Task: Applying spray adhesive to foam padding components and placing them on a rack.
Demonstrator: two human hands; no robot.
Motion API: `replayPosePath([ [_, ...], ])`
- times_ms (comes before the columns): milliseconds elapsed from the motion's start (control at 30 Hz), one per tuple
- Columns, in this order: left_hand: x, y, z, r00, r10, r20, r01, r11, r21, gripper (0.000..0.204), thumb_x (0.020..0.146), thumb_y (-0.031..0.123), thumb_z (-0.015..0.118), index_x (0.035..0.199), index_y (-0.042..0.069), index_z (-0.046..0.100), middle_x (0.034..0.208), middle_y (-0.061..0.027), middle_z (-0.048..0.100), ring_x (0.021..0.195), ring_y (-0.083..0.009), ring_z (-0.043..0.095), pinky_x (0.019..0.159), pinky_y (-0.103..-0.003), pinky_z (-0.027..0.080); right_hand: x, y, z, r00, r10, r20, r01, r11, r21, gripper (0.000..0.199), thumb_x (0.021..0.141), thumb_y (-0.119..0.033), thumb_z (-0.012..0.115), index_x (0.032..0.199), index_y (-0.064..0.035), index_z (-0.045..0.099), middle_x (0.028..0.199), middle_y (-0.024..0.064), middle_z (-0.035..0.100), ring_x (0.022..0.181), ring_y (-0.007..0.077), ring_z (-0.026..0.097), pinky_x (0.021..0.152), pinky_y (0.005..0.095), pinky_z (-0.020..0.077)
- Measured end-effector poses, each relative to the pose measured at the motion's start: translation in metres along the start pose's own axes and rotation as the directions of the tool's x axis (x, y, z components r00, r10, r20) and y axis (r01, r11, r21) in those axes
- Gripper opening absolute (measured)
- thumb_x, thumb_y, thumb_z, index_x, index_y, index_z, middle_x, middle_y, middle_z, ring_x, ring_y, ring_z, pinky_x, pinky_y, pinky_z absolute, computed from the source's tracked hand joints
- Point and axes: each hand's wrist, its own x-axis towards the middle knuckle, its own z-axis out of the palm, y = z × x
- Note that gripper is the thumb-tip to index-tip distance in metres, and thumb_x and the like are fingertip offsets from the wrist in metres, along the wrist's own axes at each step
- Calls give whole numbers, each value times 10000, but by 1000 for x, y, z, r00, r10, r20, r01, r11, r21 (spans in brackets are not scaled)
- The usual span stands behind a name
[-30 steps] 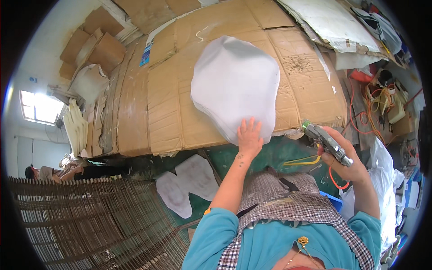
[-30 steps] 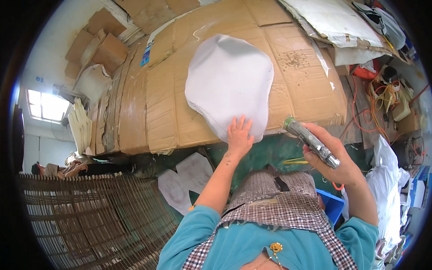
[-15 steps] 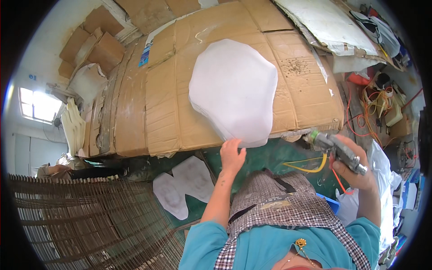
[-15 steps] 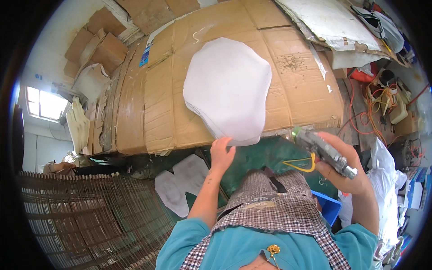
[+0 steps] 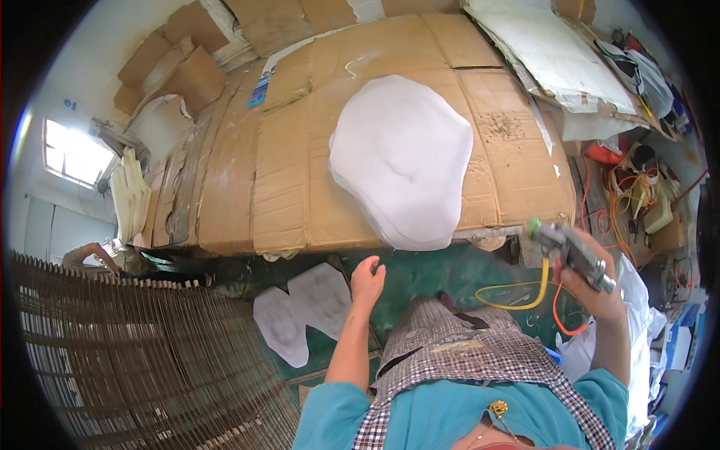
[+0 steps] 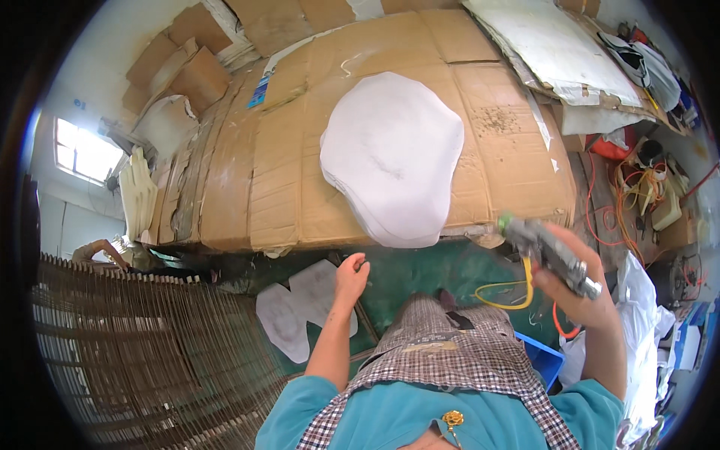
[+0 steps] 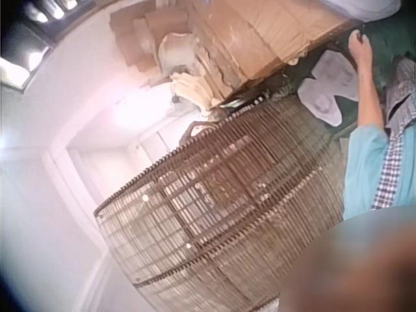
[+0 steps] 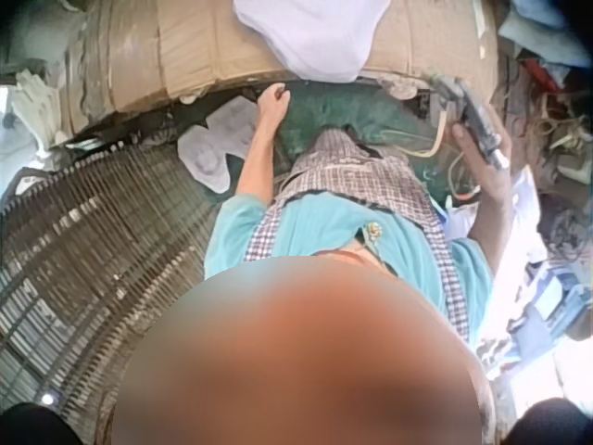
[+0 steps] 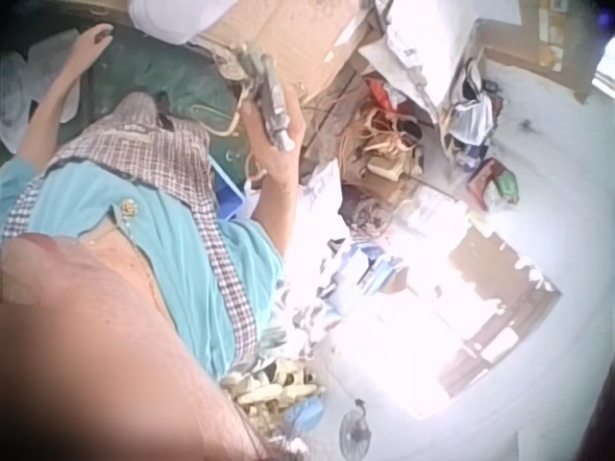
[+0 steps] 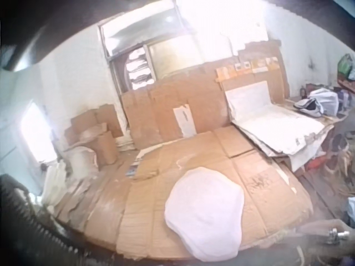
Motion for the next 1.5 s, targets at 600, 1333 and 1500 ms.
replayPosePath([
  [600, 55, 38, 40, 967, 112, -229, -71, 981, 178, 278, 729, 142, 608, 977, 20, 584, 873, -120, 620, 804, -264, 591, 733, -354, 465, -2, 3, -7, 998, -32, -49, 35, 997, 70, 509, 771, -62, 619, 1236, 5, 423, 833, 24, 542, 741, 100, 516, 686, 234, 437],
  [1333, 78, 68, 55, 943, -11, -334, 168, 880, 444, 297, 720, 266, 636, 940, 81, 563, 971, -103, 552, 927, -296, 524, 791, -450, 385, 12, 16, -27, 993, -34, -116, 36, 999, 13, 544, 769, -120, 634, 1248, 11, 414, 844, 25, 536, 711, 100, 521, 649, 224, 446],
  [1500, 90, 67, 57, 948, -5, -317, 142, 901, 410, 97, 720, 176, 584, 720, 80, 580, 819, -82, 589, 794, -304, 554, 720, -429, 429, 3, 21, -25, 998, 0, -63, 2, 999, 41, 526, 778, -108, 622, 1243, 18, 410, 860, 26, 543, 749, 94, 525, 662, 228, 454],
])
